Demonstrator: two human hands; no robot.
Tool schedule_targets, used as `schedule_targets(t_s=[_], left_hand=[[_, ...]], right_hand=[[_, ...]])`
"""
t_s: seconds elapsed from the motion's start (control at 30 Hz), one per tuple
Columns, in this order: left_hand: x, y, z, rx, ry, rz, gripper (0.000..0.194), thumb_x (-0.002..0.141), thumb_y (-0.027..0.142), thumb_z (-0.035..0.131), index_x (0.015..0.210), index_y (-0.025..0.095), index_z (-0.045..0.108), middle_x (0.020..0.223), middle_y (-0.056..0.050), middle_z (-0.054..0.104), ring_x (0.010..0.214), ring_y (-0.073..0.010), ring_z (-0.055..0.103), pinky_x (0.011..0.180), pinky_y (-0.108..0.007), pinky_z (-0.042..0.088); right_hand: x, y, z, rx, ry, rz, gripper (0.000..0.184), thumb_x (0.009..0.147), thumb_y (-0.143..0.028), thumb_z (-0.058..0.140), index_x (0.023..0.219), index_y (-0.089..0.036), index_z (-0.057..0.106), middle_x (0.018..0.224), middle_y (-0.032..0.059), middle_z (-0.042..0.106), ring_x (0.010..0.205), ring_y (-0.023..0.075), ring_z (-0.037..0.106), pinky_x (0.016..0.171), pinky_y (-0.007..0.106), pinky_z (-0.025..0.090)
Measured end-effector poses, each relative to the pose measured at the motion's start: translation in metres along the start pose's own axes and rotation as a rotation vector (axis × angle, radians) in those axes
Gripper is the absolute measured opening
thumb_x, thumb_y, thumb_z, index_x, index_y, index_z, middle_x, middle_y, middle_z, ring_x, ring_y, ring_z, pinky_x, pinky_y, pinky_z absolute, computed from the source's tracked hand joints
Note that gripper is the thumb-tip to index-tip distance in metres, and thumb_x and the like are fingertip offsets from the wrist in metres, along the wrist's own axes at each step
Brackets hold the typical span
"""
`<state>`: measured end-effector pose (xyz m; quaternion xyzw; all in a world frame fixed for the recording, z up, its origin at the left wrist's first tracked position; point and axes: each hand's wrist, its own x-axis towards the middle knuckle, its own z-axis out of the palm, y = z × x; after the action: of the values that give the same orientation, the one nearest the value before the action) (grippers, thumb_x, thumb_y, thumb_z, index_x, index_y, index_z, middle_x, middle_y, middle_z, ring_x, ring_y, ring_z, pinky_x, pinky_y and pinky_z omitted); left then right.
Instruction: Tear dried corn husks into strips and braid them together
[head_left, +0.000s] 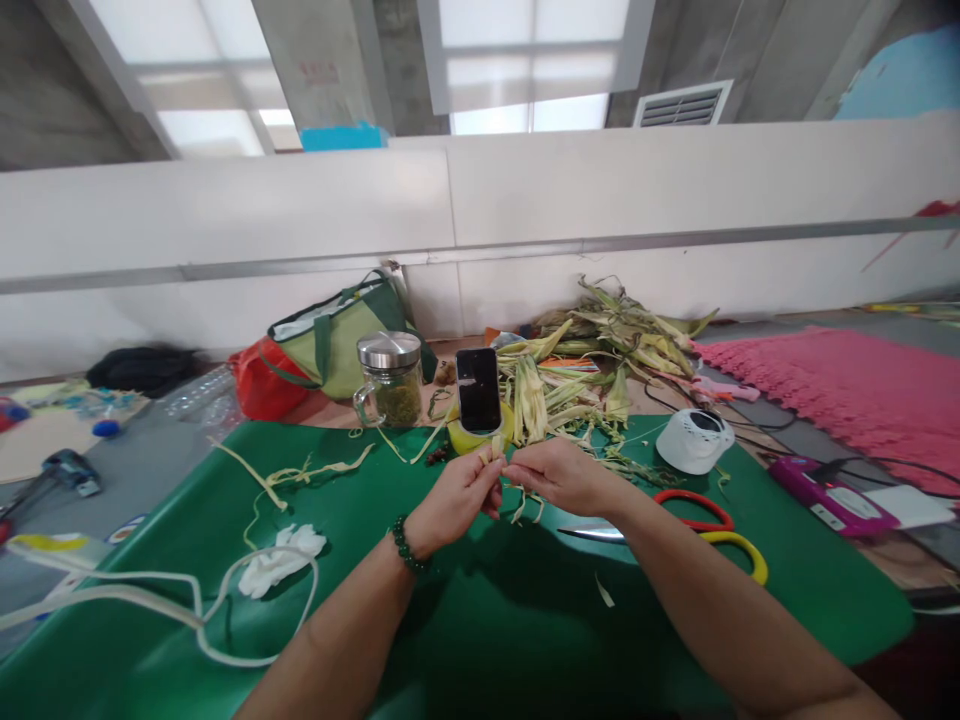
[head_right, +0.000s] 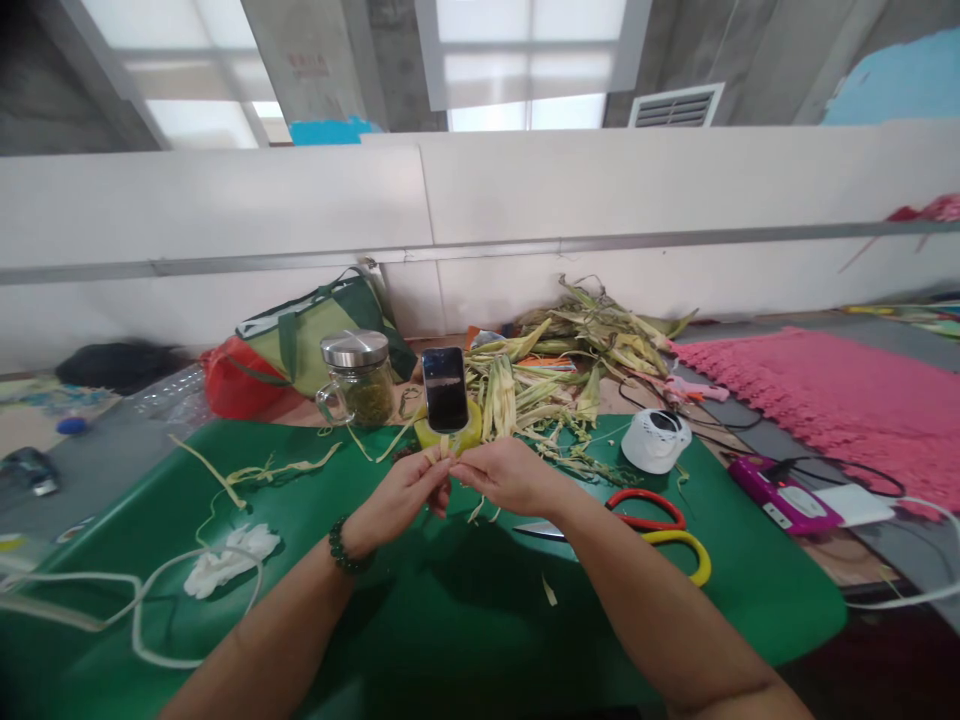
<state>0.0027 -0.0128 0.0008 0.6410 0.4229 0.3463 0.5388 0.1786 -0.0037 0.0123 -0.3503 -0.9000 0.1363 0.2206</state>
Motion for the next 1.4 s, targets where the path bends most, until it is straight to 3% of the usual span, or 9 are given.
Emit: schedule_targets(t_s=[0.17, 0.43, 0.63, 0.73, 0.83, 0.9, 1.03, 1.23, 1.4], left_hand=[[0.004, -0.003, -0.004, -0.113, 0.014, -0.002, 0.044, 0.071, 0.059, 0.058, 0.067, 0.015, 0.051, 0.053, 0.004, 0.053, 0.044, -0.0087, 0.051, 0.047, -0.022, 0.046], [0.004, 0.004, -0.012, -0.267, -0.071, -0.077, 0.047, 0.071, 0.053, 0.064, 0.093, 0.011, 0.063, 0.060, -0.001, 0.063, 0.052, -0.0125, 0.061, 0.052, -0.022, 0.045], [0.005, 0.005, -0.016, -0.337, 0.002, -0.131, 0.043, 0.067, 0.045, 0.070, 0.093, 0.011, 0.066, 0.067, -0.007, 0.070, 0.058, -0.0156, 0.065, 0.057, -0.023, 0.045], [0.006, 0.004, -0.018, -0.353, 0.033, -0.181, 0.045, 0.070, 0.046, 0.067, 0.099, 0.011, 0.066, 0.076, -0.011, 0.073, 0.066, -0.0176, 0.067, 0.058, -0.023, 0.044], [0.005, 0.003, -0.015, -0.306, 0.025, -0.145, 0.048, 0.070, 0.051, 0.065, 0.096, 0.011, 0.066, 0.072, -0.010, 0.072, 0.066, -0.0185, 0.067, 0.059, -0.024, 0.045], [0.004, 0.002, -0.010, -0.215, -0.028, -0.093, 0.047, 0.069, 0.055, 0.064, 0.086, 0.011, 0.067, 0.066, -0.008, 0.071, 0.063, -0.0186, 0.066, 0.060, -0.025, 0.046], [0.003, 0.001, 0.001, -0.119, -0.106, -0.039, 0.051, 0.069, 0.063, 0.058, 0.067, 0.013, 0.064, 0.061, -0.007, 0.070, 0.059, -0.0186, 0.065, 0.060, -0.028, 0.049], [0.003, 0.001, 0.007, -0.230, 0.029, 0.011, 0.049, 0.070, 0.061, 0.059, 0.079, 0.013, 0.062, 0.062, -0.006, 0.069, 0.063, -0.0214, 0.068, 0.065, -0.032, 0.052], [0.003, 0.003, 0.006, -0.323, -0.040, -0.061, 0.047, 0.065, 0.057, 0.066, 0.081, 0.013, 0.061, 0.064, -0.007, 0.070, 0.062, -0.0210, 0.068, 0.067, -0.033, 0.052]], right_hand=[[-0.002, 0.002, 0.003, -0.075, 0.060, -0.067, 0.048, 0.094, -0.036, 0.031, 0.055, -0.016, 0.049, 0.050, -0.0020, 0.042, 0.048, 0.0085, 0.032, 0.050, 0.023, 0.022], [0.001, 0.005, 0.000, 0.049, 0.053, 0.088, 0.041, 0.089, -0.031, 0.037, 0.053, -0.015, 0.047, 0.048, -0.0040, 0.036, 0.046, 0.0069, 0.031, 0.049, 0.021, 0.021], [0.000, 0.007, 0.002, 0.086, 0.089, 0.152, 0.042, 0.089, -0.032, 0.040, 0.051, -0.016, 0.047, 0.046, -0.0039, 0.041, 0.045, 0.0073, 0.035, 0.048, 0.021, 0.022], [0.001, 0.009, -0.001, 0.096, 0.215, 0.212, 0.037, 0.090, -0.031, 0.040, 0.060, -0.016, 0.054, 0.055, -0.0015, 0.051, 0.052, 0.0099, 0.045, 0.052, 0.022, 0.030], [0.003, 0.010, -0.003, 0.113, 0.431, 0.190, 0.025, 0.091, -0.032, 0.042, 0.083, -0.017, 0.062, 0.080, 0.0044, 0.062, 0.076, 0.0155, 0.056, 0.069, 0.026, 0.040], [0.004, 0.009, 0.000, 0.170, 0.447, 0.157, 0.020, 0.088, -0.032, 0.048, 0.094, -0.019, 0.061, 0.089, 0.0055, 0.063, 0.083, 0.0165, 0.057, 0.073, 0.027, 0.042], [0.006, 0.004, 0.016, 0.225, 0.398, 0.130, 0.014, 0.085, -0.027, 0.053, 0.075, -0.018, 0.057, 0.070, 0.0010, 0.058, 0.064, 0.0134, 0.053, 0.058, 0.024, 0.040], [0.008, -0.003, 0.032, 0.114, 0.654, 0.059, 0.019, 0.090, -0.025, 0.042, 0.073, -0.019, 0.048, 0.074, 0.0040, 0.056, 0.071, 0.0154, 0.052, 0.065, 0.027, 0.041], [0.007, -0.003, 0.029, 0.125, 0.633, 0.120, 0.021, 0.089, -0.027, 0.045, 0.070, -0.020, 0.048, 0.067, 0.0014, 0.053, 0.062, 0.0131, 0.050, 0.057, 0.024, 0.039]])
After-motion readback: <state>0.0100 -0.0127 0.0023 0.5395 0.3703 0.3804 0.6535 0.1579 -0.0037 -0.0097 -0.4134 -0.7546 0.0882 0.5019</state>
